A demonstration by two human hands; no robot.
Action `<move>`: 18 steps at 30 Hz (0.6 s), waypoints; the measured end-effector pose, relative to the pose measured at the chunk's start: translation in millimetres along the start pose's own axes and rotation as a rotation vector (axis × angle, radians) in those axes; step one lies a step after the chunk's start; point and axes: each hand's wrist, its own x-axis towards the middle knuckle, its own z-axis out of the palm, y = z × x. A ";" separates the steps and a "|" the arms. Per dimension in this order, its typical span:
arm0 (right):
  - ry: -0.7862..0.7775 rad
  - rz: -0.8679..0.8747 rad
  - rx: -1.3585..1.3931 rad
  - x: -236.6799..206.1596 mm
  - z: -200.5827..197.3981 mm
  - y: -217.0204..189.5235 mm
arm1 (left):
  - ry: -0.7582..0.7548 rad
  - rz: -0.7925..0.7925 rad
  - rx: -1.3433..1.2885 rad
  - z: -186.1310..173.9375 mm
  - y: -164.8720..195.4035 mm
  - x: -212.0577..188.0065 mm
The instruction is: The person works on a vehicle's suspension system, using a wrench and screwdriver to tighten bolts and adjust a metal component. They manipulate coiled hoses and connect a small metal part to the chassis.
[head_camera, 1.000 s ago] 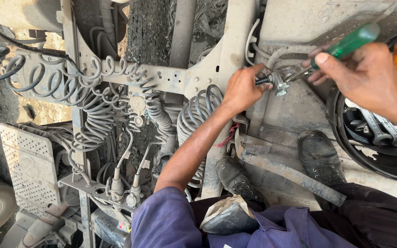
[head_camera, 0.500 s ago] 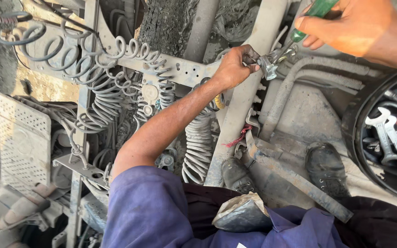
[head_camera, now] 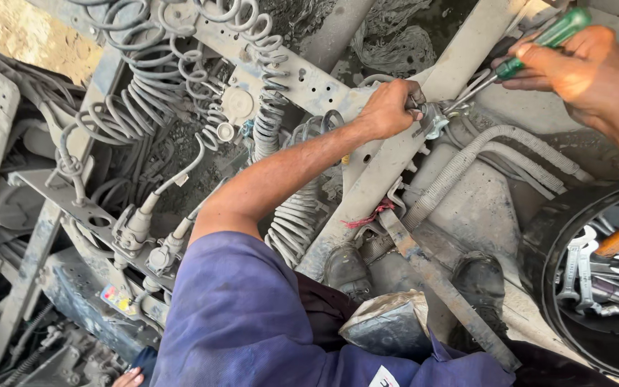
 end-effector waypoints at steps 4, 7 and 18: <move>-0.068 -0.092 -0.048 -1.7 9.4 2.9 | 0.063 -0.005 -0.009 -3.5 -12.2 9.1; -0.059 -0.140 -0.042 0.1 19.2 1.9 | 0.111 -0.006 0.046 -3.2 -16.3 12.8; 0.007 0.030 0.219 2.7 28.2 13.3 | -0.176 -0.316 -0.053 -7.6 -12.2 19.2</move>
